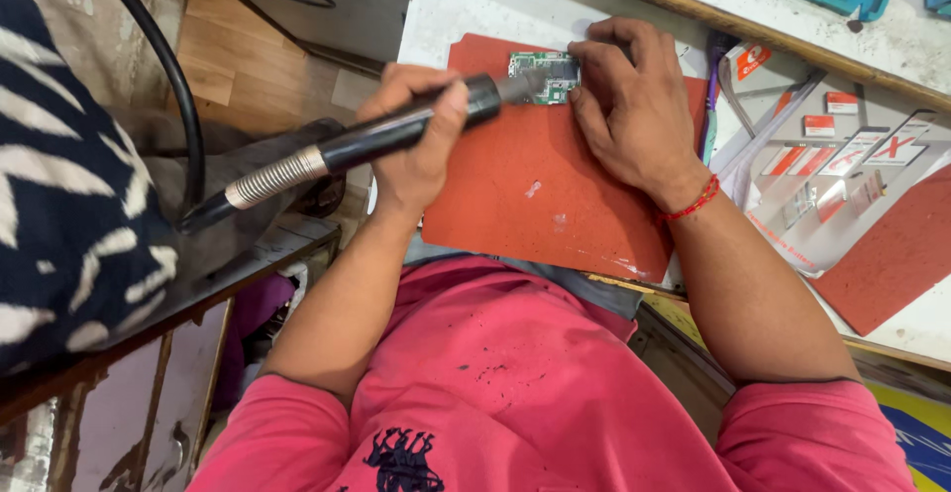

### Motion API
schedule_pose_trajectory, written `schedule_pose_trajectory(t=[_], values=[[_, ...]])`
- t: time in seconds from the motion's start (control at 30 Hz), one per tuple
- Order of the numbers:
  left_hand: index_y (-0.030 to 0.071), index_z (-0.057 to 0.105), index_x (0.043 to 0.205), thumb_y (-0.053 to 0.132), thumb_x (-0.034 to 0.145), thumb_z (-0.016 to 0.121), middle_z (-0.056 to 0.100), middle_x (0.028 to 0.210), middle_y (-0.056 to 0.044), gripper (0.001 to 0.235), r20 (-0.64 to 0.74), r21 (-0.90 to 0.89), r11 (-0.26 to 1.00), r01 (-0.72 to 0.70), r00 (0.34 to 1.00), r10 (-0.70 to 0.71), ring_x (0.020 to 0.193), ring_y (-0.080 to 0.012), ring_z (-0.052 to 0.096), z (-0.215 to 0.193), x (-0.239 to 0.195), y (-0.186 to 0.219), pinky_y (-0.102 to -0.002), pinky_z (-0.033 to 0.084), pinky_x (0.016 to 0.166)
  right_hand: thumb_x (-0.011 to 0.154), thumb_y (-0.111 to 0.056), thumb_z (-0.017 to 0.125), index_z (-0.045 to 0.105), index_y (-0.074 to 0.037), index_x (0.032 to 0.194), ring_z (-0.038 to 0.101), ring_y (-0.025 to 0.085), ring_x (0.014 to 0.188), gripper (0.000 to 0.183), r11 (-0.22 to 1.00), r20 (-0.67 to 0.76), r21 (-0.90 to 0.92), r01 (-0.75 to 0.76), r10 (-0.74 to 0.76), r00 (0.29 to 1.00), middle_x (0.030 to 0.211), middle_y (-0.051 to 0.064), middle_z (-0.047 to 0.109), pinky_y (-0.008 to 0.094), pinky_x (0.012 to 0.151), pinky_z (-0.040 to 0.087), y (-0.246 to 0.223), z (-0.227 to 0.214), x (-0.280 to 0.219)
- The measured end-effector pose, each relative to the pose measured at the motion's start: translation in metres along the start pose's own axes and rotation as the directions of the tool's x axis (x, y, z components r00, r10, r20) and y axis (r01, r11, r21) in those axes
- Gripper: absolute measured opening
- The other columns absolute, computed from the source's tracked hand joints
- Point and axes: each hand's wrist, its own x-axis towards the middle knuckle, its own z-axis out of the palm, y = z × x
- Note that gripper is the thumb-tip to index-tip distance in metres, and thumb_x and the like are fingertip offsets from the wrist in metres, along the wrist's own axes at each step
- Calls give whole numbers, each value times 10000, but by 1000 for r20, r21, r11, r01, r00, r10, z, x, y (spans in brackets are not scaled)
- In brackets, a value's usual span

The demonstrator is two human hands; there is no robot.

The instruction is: The person uses a hot air gun to heat a small green circuit board placed on a red mat. They hold the board steady with one hand while directing the hot air nozzle with the other, focusing on specific components.

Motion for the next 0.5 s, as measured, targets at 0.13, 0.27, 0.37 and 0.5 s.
schedule_pose_trajectory(t=[0.13, 0.27, 0.37, 0.5], values=[[6, 704, 1049, 238, 1000, 737, 676, 1021, -89, 240, 2, 18, 1000, 18, 1000, -19, 943, -171, 656, 1, -2, 3, -315, 527, 898, 923, -64, 765, 677, -45, 1284, 535, 367, 1239, 372, 1000, 7, 10, -7, 7, 1000, 1366, 149, 560, 453, 1085, 468, 0, 1, 0], [10, 705, 1041, 252, 994, 737, 676, 1020, -91, 248, 30, 11, 1000, 24, 999, -24, 936, -168, 651, 1, -1, 4, -307, 523, 884, 927, -61, 773, 675, -36, 1288, 532, 369, 1248, 375, 1000, -4, 15, -8, 8, 1000, 1368, 158, 554, 451, 1090, 469, 2, 1, -1], [14, 697, 1043, 259, 1001, 732, 666, 1028, -90, 251, -20, -24, 998, 53, 998, -54, 935, -163, 643, 2, -1, 2, -303, 523, 873, 925, -59, 779, 666, -26, 1284, 536, 367, 1256, 378, 999, -6, 51, -9, 10, 1000, 1365, 161, 550, 446, 1091, 473, 4, 2, -3], [22, 701, 1041, 253, 1021, 731, 707, 990, -83, 233, 120, 17, 995, -99, 988, 96, 924, -158, 645, -1, 2, 0, -283, 516, 849, 919, -49, 785, 665, -20, 1283, 525, 359, 1260, 385, 999, 5, 37, -25, 24, 1000, 1378, 157, 537, 442, 1099, 469, 8, 3, -3]])
